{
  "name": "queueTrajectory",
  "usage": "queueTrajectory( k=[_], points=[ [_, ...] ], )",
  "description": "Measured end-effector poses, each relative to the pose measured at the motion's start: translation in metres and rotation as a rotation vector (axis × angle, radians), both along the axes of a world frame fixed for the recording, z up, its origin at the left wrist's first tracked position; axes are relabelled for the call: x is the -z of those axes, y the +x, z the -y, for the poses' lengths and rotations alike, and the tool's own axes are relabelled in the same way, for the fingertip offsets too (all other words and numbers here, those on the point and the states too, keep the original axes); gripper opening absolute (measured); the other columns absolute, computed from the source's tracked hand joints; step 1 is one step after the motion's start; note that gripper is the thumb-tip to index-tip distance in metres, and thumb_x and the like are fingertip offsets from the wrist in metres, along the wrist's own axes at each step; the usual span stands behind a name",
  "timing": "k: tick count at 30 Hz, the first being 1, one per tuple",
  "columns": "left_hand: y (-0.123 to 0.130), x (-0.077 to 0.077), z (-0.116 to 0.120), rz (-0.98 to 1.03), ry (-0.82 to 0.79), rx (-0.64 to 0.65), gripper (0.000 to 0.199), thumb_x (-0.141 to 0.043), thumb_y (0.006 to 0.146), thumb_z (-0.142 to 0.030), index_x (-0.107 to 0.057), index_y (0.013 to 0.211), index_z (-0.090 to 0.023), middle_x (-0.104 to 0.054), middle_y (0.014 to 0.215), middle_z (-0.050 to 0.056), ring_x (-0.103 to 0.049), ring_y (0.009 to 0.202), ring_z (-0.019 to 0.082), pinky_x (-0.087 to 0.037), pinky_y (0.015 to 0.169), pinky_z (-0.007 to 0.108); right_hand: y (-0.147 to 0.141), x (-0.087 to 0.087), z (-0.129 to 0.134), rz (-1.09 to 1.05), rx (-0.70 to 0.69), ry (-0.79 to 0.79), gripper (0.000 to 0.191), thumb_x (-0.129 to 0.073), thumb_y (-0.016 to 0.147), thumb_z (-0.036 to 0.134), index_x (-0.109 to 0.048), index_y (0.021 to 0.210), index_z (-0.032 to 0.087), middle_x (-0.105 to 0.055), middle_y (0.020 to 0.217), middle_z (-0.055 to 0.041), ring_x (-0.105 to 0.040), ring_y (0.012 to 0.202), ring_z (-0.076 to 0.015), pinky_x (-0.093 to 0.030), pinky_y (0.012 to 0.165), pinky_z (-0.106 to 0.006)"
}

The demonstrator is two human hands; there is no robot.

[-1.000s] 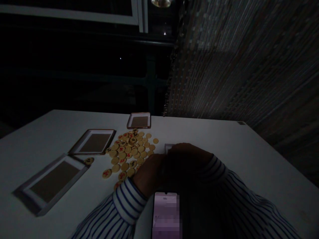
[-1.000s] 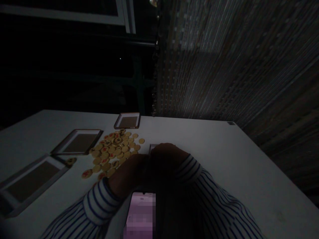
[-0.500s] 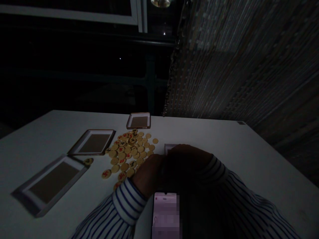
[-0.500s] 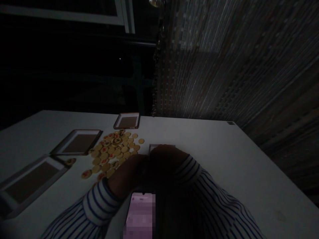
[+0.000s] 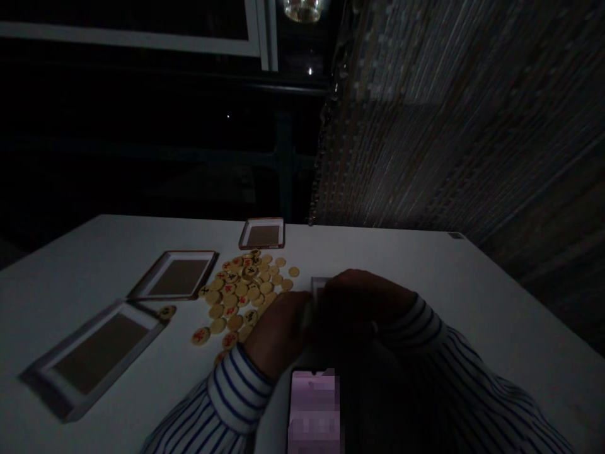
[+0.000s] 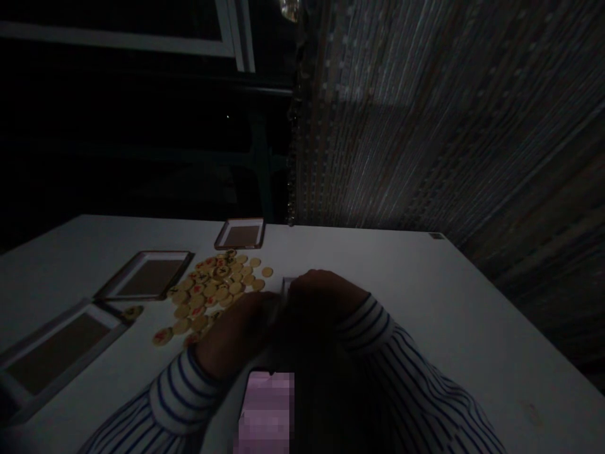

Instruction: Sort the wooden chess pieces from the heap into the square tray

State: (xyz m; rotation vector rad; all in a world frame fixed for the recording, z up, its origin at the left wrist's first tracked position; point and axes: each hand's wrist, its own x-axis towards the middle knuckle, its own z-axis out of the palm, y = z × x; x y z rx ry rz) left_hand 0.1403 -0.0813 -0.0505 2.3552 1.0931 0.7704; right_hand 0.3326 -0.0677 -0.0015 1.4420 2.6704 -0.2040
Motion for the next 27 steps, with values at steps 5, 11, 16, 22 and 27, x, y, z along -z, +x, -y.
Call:
queueTrajectory(
  k=[5,11,16,22,27],
  points=[
    [-0.012,-0.004,-0.007,0.132,0.047,-0.248,0.03,-0.045,0.078,-0.028,-0.053,0.105,-0.018,-0.06,0.102,0.007,-0.055,0.095,0.019,-0.043,0.084,0.035,0.008,-0.021,0.002,0.061,0.139,0.139,0.023,-0.041,0.079,0.03,-0.061,0.081,0.019,-0.065,0.076,-0.0055,-0.059,0.068,-0.0164,-0.037,0.056,-0.024],
    [-0.022,-0.021,-0.011,0.311,0.06,-0.431,0.026,-0.047,0.077,-0.033,-0.057,0.098,-0.02,-0.063,0.098,0.003,-0.056,0.093,0.017,-0.043,0.084,0.031,-0.001,-0.039,0.011,-0.011,0.26,0.352,0.025,-0.034,0.083,0.028,-0.057,0.087,0.018,-0.064,0.078,-0.0049,-0.057,0.071,-0.0158,-0.034,0.061,-0.026],
    [-0.035,-0.036,-0.015,0.318,0.031,-0.434,0.027,-0.05,0.076,-0.034,-0.057,0.097,-0.021,-0.063,0.098,0.002,-0.057,0.091,0.016,-0.043,0.084,0.029,-0.003,-0.042,0.013,-0.052,0.287,0.367,0.026,-0.033,0.083,0.028,-0.057,0.089,0.019,-0.064,0.082,-0.0045,-0.056,0.074,-0.0155,-0.034,0.064,-0.026],
    [-0.071,-0.045,-0.029,0.22,0.055,-0.466,0.027,-0.05,0.074,-0.039,-0.061,0.091,-0.02,-0.065,0.091,0.002,-0.058,0.088,0.017,-0.045,0.081,0.028,-0.003,-0.039,0.011,-0.028,0.259,0.337,0.026,-0.035,0.083,0.028,-0.058,0.089,0.017,-0.064,0.084,-0.0055,-0.056,0.076,-0.0159,-0.034,0.063,-0.025],
    [-0.096,-0.033,-0.036,0.129,0.031,-0.492,0.029,-0.05,0.073,-0.041,-0.063,0.087,-0.018,-0.066,0.091,0.002,-0.059,0.088,0.018,-0.046,0.079,0.026,-0.008,-0.033,0.008,0.0,0.23,0.315,0.025,-0.036,0.083,0.028,-0.058,0.085,0.019,-0.064,0.081,-0.0047,-0.056,0.072,-0.0157,-0.035,0.061,-0.025]
  ],
)
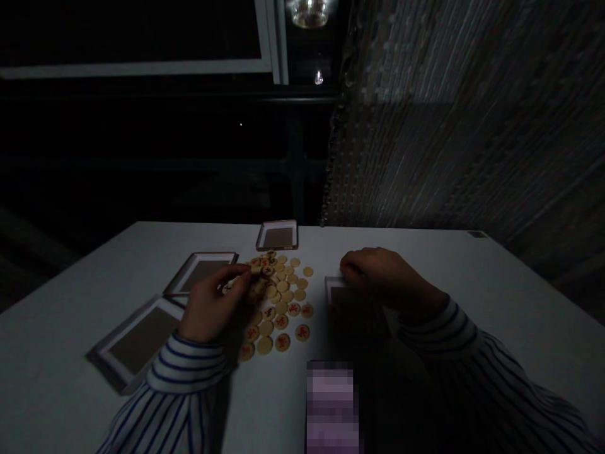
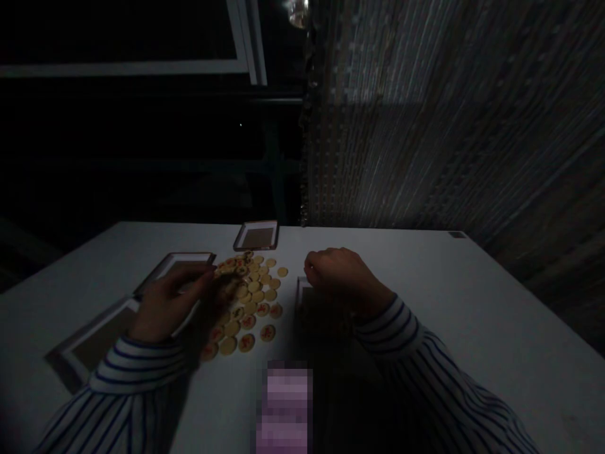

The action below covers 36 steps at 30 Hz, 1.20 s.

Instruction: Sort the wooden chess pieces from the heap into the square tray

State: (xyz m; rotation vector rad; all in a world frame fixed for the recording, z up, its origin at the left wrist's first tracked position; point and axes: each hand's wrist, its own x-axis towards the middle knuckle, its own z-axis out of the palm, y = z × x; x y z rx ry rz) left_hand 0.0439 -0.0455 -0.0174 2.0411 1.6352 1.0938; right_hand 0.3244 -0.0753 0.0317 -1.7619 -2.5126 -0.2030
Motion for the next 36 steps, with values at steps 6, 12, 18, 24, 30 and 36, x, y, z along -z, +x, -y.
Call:
queueTrajectory(
  k=[6,12,18,24,30,36],
  points=[
    [-0.013,0.013,0.001,-0.131,0.048,0.231,0.026,-0.049,0.074,-0.038,-0.063,0.083,-0.018,-0.063,0.099,0.006,-0.056,0.094,0.019,-0.044,0.083,0.032,-0.009,0.007,-0.001,-0.061,-0.076,-0.002,0.022,-0.04,0.081,0.024,-0.06,0.089,0.018,-0.064,0.084,-0.0046,-0.056,0.079,-0.0152,-0.037,0.067,-0.024],
    [-0.019,0.02,-0.001,-0.326,0.019,0.35,0.024,-0.047,0.075,-0.035,-0.066,0.085,-0.022,-0.057,0.111,0.006,-0.05,0.104,0.021,-0.038,0.092,0.038,-0.025,0.011,-0.001,-0.173,-0.11,0.09,0.022,-0.041,0.081,0.023,-0.061,0.088,0.017,-0.064,0.085,-0.0053,-0.056,0.078,-0.0145,-0.039,0.07,-0.024],
    [-0.013,0.027,-0.002,-0.307,0.085,0.31,0.028,-0.042,0.079,-0.031,-0.063,0.093,-0.018,-0.059,0.105,0.008,-0.051,0.102,0.02,-0.039,0.091,0.038,-0.067,0.015,-0.009,0.012,-0.318,-0.052,0.021,-0.045,0.079,0.029,-0.058,0.092,0.02,-0.06,0.086,-0.005,-0.052,0.078,-0.0166,-0.036,0.065,-0.027],
    [-0.012,0.029,-0.001,-0.262,0.12,0.301,0.029,-0.042,0.077,-0.021,-0.057,0.103,-0.017,-0.06,0.104,0.008,-0.052,0.099,0.02,-0.04,0.089,0.037,-0.106,0.043,-0.025,0.15,-0.426,-0.172,0.022,-0.046,0.08,0.029,-0.057,0.096,0.02,-0.058,0.09,-0.0071,-0.052,0.083,-0.0193,-0.036,0.066,-0.029],
    [-0.012,0.03,-0.002,-0.232,0.126,0.247,0.03,-0.039,0.078,-0.016,-0.055,0.103,-0.016,-0.06,0.102,0.008,-0.052,0.098,0.019,-0.041,0.088,0.035,-0.113,0.057,-0.025,0.121,-0.439,-0.134,0.024,-0.043,0.081,0.028,-0.057,0.1,0.022,-0.057,0.091,-0.0077,-0.051,0.085,-0.02,-0.036,0.064,-0.028],
    [-0.011,0.031,-0.002,-0.222,0.137,0.197,0.031,-0.037,0.079,-0.017,-0.054,0.105,-0.013,-0.06,0.103,0.009,-0.053,0.097,0.019,-0.042,0.087,0.034,-0.116,0.062,-0.029,0.12,-0.408,-0.219,0.023,-0.044,0.08,0.028,-0.059,0.096,0.022,-0.057,0.09,-0.0075,-0.051,0.082,-0.0192,-0.036,0.062,-0.027]
  ],
)
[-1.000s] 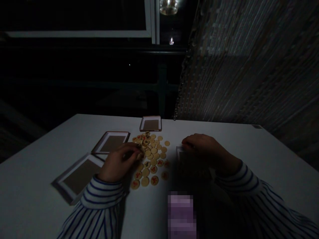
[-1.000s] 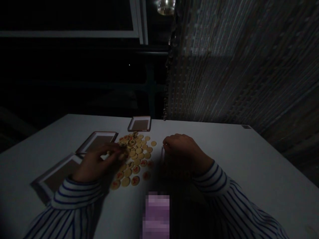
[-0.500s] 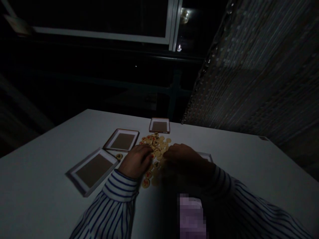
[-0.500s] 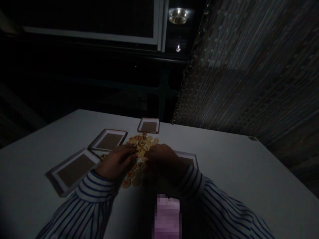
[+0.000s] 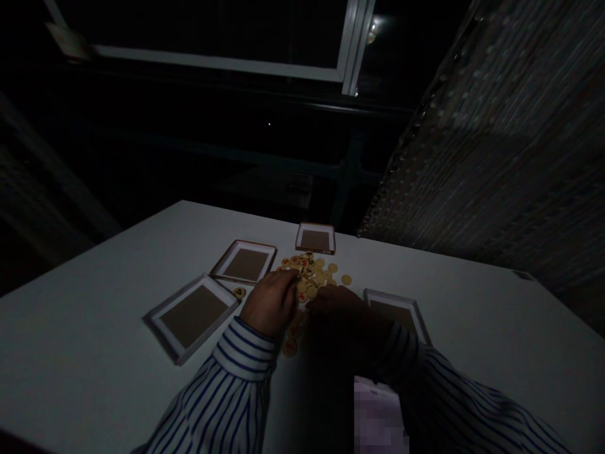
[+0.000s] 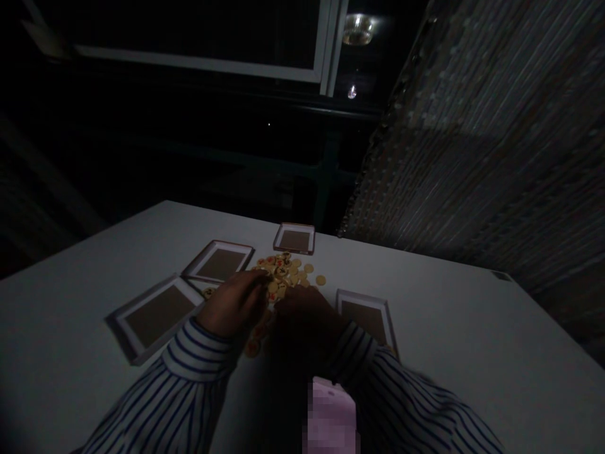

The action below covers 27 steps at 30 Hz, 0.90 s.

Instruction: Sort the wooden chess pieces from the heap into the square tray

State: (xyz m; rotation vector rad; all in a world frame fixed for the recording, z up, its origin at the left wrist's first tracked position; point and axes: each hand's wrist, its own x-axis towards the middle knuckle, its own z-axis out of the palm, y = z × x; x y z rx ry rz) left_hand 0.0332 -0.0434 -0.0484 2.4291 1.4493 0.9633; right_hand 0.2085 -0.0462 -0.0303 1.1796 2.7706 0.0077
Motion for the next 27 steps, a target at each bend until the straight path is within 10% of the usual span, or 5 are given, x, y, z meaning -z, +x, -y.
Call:
queueTrajectory(
  k=[27],
  points=[
    [0.003,0.0,0.001,0.109,-0.016,-0.101,0.035,-0.036,0.08,-0.02,-0.05,0.111,-0.015,-0.06,0.107,0.009,-0.055,0.098,0.018,-0.044,0.086,0.034,0.004,0.009,-0.005,-0.076,0.023,0.062,0.026,-0.045,0.08,0.034,-0.057,0.099,0.021,-0.056,0.093,-0.0079,-0.049,0.089,-0.0202,-0.032,0.068,-0.03]
  ],
)
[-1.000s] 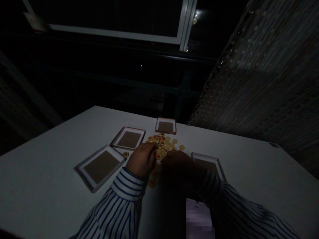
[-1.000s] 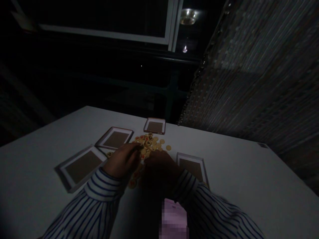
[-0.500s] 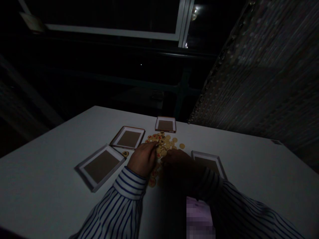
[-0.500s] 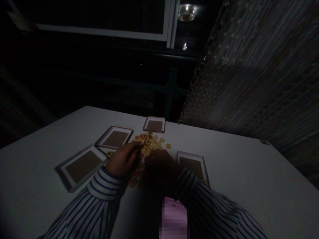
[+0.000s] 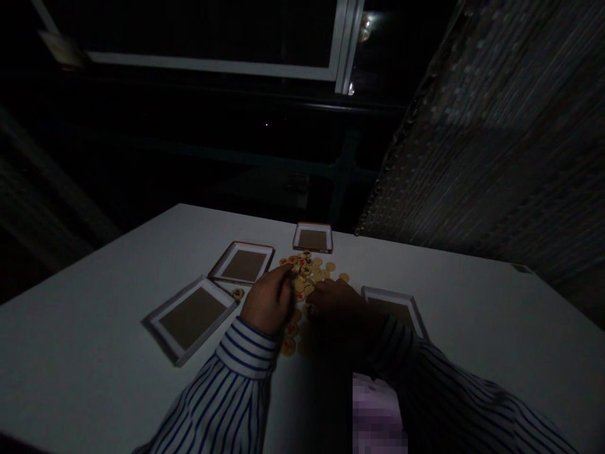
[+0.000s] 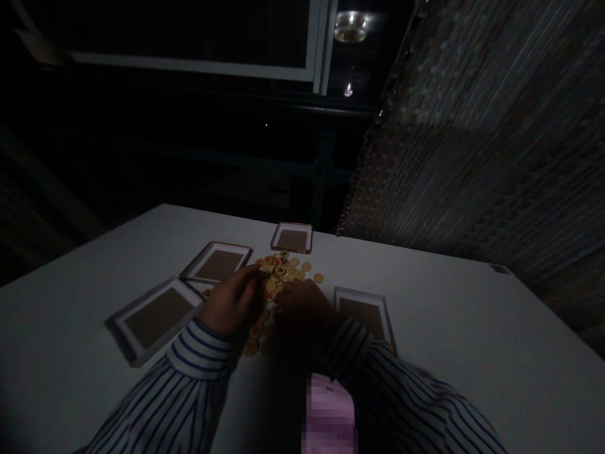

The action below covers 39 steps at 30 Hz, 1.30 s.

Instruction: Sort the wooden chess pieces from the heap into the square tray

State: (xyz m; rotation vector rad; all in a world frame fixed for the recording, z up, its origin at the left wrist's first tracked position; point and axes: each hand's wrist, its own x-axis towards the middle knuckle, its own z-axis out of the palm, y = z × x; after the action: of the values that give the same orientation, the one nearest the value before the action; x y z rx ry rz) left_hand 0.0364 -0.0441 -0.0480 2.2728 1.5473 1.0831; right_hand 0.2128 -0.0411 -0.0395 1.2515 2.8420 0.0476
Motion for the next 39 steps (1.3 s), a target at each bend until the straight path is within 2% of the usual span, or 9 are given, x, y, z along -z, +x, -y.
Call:
queueTrajectory(
  k=[7,11,16,23,27,35,39],
  points=[
    [0.004,0.0,0.002,0.209,-0.095,0.004,0.03,-0.041,0.08,-0.03,-0.056,0.102,-0.018,-0.064,0.099,0.006,-0.058,0.092,0.018,-0.045,0.082,0.033,0.002,-0.01,0.0,-0.042,0.033,0.072,0.029,-0.046,0.078,0.035,-0.054,0.099,0.017,-0.06,0.092,-0.0085,-0.052,0.087,-0.0206,-0.031,0.07,-0.032],
    [0.011,0.0,0.005,0.352,-0.222,0.07,0.027,-0.046,0.077,-0.033,-0.06,0.094,-0.017,-0.066,0.091,0.005,-0.06,0.086,0.018,-0.047,0.079,0.033,0.004,-0.025,0.009,-0.103,0.044,0.122,0.028,-0.044,0.079,0.034,-0.055,0.098,0.016,-0.061,0.089,-0.0082,-0.052,0.086,-0.0197,-0.03,0.07,-0.031],
    [0.022,-0.008,0.012,0.573,-0.43,0.174,0.026,-0.054,0.072,-0.032,-0.062,0.089,-0.014,-0.068,0.086,0.006,-0.061,0.081,0.018,-0.048,0.077,0.031,0.004,-0.04,0.021,-0.16,0.095,0.156,0.027,-0.043,0.079,0.032,-0.057,0.097,0.016,-0.061,0.088,-0.0079,-0.051,0.085,-0.0188,-0.03,0.07,-0.031],
    [0.028,-0.01,0.018,0.83,-0.594,0.272,0.029,-0.062,0.067,-0.032,-0.064,0.087,-0.013,-0.069,0.083,0.008,-0.063,0.077,0.019,-0.049,0.075,0.032,0.015,-0.047,0.031,-0.262,0.067,0.156,0.028,-0.045,0.08,0.036,-0.056,0.099,0.018,-0.061,0.089,-0.006,-0.051,0.086,-0.0188,-0.033,0.071,-0.03],
    [0.033,-0.012,0.02,0.891,-0.638,0.304,0.031,-0.065,0.064,-0.034,-0.065,0.086,-0.012,-0.068,0.085,0.009,-0.062,0.079,0.02,-0.048,0.077,0.033,0.026,-0.045,0.036,-0.372,0.046,0.137,0.027,-0.049,0.079,0.031,-0.054,0.102,0.018,-0.061,0.09,-0.0055,-0.052,0.085,-0.0168,-0.035,0.073,-0.029],
    [0.053,-0.023,0.031,0.927,-0.735,0.293,0.034,-0.067,0.061,-0.035,-0.065,0.087,-0.013,-0.068,0.076,0.007,-0.062,0.068,0.017,-0.049,0.066,0.029,0.049,-0.044,0.046,-0.567,0.088,0.041,0.023,-0.052,0.078,0.026,-0.057,0.098,0.017,-0.062,0.088,-0.0046,-0.054,0.082,-0.0146,-0.04,0.072,-0.027],
    [0.064,-0.025,0.033,0.895,-0.727,0.349,0.032,-0.064,0.065,-0.033,-0.063,0.089,-0.012,-0.067,0.084,0.009,-0.061,0.077,0.017,-0.047,0.073,0.029,0.062,-0.04,0.048,-0.615,0.086,0.044,0.022,-0.053,0.077,0.024,-0.057,0.098,0.017,-0.062,0.088,-0.0042,-0.054,0.081,-0.014,-0.041,0.073,-0.026]
  ],
)
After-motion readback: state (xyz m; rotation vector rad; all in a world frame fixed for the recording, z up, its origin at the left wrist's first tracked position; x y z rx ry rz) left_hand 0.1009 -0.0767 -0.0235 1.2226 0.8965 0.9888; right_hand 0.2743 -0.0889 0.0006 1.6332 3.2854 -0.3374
